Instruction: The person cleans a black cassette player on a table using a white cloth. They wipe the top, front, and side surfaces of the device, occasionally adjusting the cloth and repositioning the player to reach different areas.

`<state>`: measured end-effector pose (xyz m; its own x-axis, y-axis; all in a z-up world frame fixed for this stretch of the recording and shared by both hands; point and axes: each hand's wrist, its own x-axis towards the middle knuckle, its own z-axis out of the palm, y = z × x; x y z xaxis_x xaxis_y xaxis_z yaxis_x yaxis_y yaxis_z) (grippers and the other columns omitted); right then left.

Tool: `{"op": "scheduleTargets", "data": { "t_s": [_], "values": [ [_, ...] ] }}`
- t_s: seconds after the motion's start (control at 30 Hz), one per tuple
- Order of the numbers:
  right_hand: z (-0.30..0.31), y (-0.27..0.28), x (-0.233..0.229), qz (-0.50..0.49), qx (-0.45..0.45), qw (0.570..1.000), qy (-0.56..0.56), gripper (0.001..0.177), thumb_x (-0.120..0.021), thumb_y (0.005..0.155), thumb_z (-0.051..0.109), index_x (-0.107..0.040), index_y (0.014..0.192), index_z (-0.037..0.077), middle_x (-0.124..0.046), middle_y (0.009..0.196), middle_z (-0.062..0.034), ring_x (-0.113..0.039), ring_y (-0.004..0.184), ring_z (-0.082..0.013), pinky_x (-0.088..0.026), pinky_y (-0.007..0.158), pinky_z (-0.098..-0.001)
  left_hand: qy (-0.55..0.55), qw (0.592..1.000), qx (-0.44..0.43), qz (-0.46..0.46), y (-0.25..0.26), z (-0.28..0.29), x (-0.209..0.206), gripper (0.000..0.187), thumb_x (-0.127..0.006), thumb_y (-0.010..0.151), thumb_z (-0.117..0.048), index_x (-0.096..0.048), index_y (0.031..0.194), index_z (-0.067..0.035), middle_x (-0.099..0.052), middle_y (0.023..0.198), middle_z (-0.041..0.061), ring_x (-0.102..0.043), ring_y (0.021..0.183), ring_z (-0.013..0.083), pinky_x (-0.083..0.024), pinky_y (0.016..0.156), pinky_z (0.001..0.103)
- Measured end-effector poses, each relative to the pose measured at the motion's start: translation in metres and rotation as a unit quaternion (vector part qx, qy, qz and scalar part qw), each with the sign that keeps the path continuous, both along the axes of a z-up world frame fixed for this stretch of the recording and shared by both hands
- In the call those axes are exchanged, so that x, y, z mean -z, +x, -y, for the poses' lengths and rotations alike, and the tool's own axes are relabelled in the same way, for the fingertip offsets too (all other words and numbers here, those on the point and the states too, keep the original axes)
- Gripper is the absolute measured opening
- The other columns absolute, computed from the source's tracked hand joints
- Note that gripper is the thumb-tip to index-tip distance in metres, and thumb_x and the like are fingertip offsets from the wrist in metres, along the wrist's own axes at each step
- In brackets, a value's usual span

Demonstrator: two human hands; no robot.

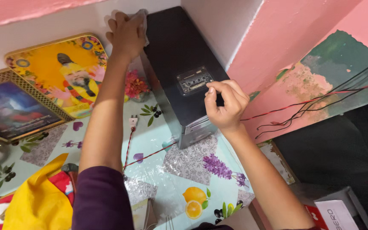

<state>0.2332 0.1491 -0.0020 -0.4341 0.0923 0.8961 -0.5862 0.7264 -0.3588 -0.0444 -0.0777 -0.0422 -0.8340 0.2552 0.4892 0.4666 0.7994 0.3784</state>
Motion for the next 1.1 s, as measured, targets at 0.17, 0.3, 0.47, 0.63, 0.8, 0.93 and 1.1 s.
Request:
{"op": "scheduleTargets", "data": {
  "t_s": [0.17, 0.3, 0.47, 0.63, 0.8, 0.93, 1.1],
  "values": [
    [0.000, 0.001, 0.002, 0.005, 0.002, 1.000, -0.001, 0.006, -0.066, 0.092, -0.003, -0.070, 0.096, -0.001, -0.069, 0.080, -0.0092, -0.066, 0.072, -0.0224, -0.051, 0.063, -0.0335, 0.058, 0.998, 0.022, -0.012, -0.026, 0.036, 0.026, 0.041, -0.063, 0.101, -0.015, -0.069, 0.140, -0.027, -0.054, 0.122, 0.024, -0.053, 0.112, 0.0427, -0.047, 0.099, 0.050],
    [0.000, 0.002, 0.001, 0.000, 0.004, 1.000, 0.004, 0.006, -0.066, 0.091, -0.003, -0.070, 0.095, -0.001, -0.069, 0.083, -0.0119, -0.067, 0.072, -0.0241, -0.051, 0.063, -0.0335, 0.079, 0.995, 0.048, -0.045, 0.039, 0.056, 0.007, 0.045, -0.061, 0.098, -0.005, -0.068, 0.139, -0.021, -0.059, 0.116, 0.021, -0.057, 0.114, 0.0388, -0.047, 0.103, 0.049],
    [0.000, 0.004, 0.003, 0.006, 0.000, 1.000, 0.002, 0.005, -0.065, 0.093, -0.003, -0.070, 0.095, -0.001, -0.070, 0.086, -0.0122, -0.067, 0.074, -0.0244, -0.053, 0.066, -0.0343, 0.009, 0.977, 0.206, -0.054, 0.168, 0.044, -0.036, 0.049, -0.064, 0.093, -0.004, -0.068, 0.139, -0.018, -0.058, 0.130, 0.020, -0.054, 0.117, 0.0411, -0.045, 0.103, 0.047],
    [-0.001, 0.005, 0.007, 0.016, 0.010, 1.000, -0.002, 0.005, -0.066, 0.093, -0.003, -0.070, 0.094, -0.002, -0.070, 0.084, -0.0123, -0.067, 0.072, -0.0239, -0.053, 0.064, -0.0340, -0.042, 0.977, 0.206, -0.039, 0.209, 0.035, -0.056, 0.051, -0.064, 0.093, -0.005, -0.066, 0.142, -0.020, -0.056, 0.131, 0.018, -0.054, 0.115, 0.0396, -0.045, 0.102, 0.047],
    [0.001, 0.004, 0.005, 0.012, 0.011, 1.000, -0.002, 0.005, -0.066, 0.092, -0.003, -0.071, 0.094, -0.002, -0.069, 0.083, -0.0120, -0.066, 0.071, -0.0228, -0.052, 0.063, -0.0338, -0.078, 0.966, 0.241, -0.044, 0.197, 0.034, -0.066, 0.053, -0.064, 0.090, -0.005, -0.069, 0.140, -0.023, -0.060, 0.131, 0.011, -0.054, 0.114, 0.0350, -0.045, 0.097, 0.047],
    [0.001, 0.004, 0.006, 0.016, 0.012, 1.000, -0.001, 0.005, -0.066, 0.093, -0.004, -0.071, 0.094, -0.002, -0.069, 0.082, -0.0116, -0.066, 0.070, -0.0219, -0.051, 0.063, -0.0332, -0.104, 0.958, 0.263, -0.042, 0.185, 0.027, -0.067, 0.046, -0.068, 0.092, -0.012, -0.071, 0.135, -0.024, -0.060, 0.133, 0.008, -0.052, 0.113, 0.0351, -0.043, 0.094, 0.049],
    [0.002, 0.003, 0.006, 0.020, 0.002, 1.000, -0.015, 0.005, -0.066, 0.093, -0.004, -0.071, 0.094, -0.003, -0.068, 0.080, -0.0114, -0.065, 0.067, -0.0204, -0.050, 0.061, -0.0320, -0.115, 0.948, 0.298, -0.013, 0.170, 0.014, -0.071, 0.041, -0.065, 0.098, -0.028, -0.070, 0.139, -0.025, -0.060, 0.136, 0.006, -0.049, 0.117, 0.0320, -0.038, 0.103, 0.048]
  ]
}}
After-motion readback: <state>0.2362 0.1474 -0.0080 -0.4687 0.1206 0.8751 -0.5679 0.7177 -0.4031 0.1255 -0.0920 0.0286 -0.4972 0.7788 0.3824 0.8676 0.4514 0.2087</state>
